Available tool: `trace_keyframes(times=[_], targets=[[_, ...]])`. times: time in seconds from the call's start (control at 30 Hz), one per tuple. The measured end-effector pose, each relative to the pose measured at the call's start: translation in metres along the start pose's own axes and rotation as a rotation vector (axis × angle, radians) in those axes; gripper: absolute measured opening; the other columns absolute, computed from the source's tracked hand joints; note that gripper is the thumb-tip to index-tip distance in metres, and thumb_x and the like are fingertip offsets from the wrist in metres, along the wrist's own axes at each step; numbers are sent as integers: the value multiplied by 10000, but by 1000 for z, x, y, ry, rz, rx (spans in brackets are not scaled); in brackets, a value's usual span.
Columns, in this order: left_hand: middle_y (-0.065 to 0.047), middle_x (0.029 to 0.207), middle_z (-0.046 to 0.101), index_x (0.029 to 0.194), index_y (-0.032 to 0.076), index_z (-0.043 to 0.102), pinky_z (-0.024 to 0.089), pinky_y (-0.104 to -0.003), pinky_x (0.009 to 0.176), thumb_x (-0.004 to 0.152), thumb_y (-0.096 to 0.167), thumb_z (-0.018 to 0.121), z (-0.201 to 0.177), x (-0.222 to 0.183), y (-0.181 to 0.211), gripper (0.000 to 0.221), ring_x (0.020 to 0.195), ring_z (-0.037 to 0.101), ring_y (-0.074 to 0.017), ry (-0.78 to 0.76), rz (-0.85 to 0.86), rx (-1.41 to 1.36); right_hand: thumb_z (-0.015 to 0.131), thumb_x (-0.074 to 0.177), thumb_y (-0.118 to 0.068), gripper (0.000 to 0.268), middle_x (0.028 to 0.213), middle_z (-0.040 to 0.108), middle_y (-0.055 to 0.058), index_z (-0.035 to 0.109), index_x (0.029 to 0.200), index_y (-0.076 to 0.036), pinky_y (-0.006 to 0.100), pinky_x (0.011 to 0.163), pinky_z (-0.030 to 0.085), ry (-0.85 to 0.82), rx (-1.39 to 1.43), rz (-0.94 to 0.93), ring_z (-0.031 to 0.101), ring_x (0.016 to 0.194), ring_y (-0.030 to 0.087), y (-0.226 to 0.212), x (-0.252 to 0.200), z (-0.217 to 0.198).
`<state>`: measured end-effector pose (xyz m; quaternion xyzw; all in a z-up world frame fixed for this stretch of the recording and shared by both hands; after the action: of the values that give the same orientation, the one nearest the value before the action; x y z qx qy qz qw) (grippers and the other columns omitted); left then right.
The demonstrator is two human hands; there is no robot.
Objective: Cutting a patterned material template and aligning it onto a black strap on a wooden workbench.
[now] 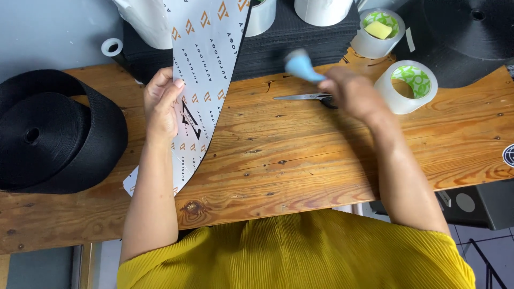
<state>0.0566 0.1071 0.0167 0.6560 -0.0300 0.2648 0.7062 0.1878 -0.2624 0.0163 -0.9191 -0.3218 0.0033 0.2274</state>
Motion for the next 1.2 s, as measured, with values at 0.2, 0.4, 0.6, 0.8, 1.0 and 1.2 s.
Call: trace_keyframes(times=[0.2,0.4,0.6,0.8,1.0,1.2], targets=[[-4,899,631,1058,127,662,482,-314,968,983,173,663,7,-1,5,88,888,592,-127,-14,-15,21,457,1112,-310,326,1253,666,236,663,1170,-64,543,1067,466,-295,26,-92,581,1230,481,2,7,49],[-3,895,637,1057,115,670,484,-304,960,971,155,666,5,-2,3,96,894,596,-112,-19,-10,20,400,1133,-335,440,1360,640,254,589,1460,-110,590,1132,400,-388,22,341,556,1304,478,22,-21,-18],[-4,898,635,1057,130,665,486,-322,979,983,179,664,0,0,6,89,893,592,-127,0,9,18,476,1165,-275,320,1010,703,221,659,1425,-234,573,929,512,-55,69,143,659,1024,476,15,-7,-36],[-76,1117,737,1110,43,660,549,-263,980,951,186,676,-9,1,12,215,1034,689,-144,34,5,-104,648,1097,-209,225,1101,701,167,651,1319,-173,506,618,485,207,-172,-34,650,740,372,36,-2,-11],[-53,1060,735,1081,52,663,526,-248,957,936,207,688,-10,1,12,214,991,673,-118,54,3,-111,473,1097,-324,330,973,730,240,612,1328,-133,534,716,476,-234,-3,152,678,878,444,5,5,25],[-28,1034,729,1051,70,666,523,-254,948,929,218,695,-11,1,17,195,977,664,-112,65,8,-117,646,1105,-260,206,952,710,159,681,1293,-184,496,643,485,175,-97,-17,652,741,365,20,4,-1]])
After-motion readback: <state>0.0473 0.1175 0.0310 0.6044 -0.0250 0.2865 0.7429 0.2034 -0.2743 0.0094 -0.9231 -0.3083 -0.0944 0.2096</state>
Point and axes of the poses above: each hand's wrist, its own x-axis towards the middle knuckle, its own z-axis out of the palm, y = z × x, the point moved 8 cm from there along x, towards the middle knuckle
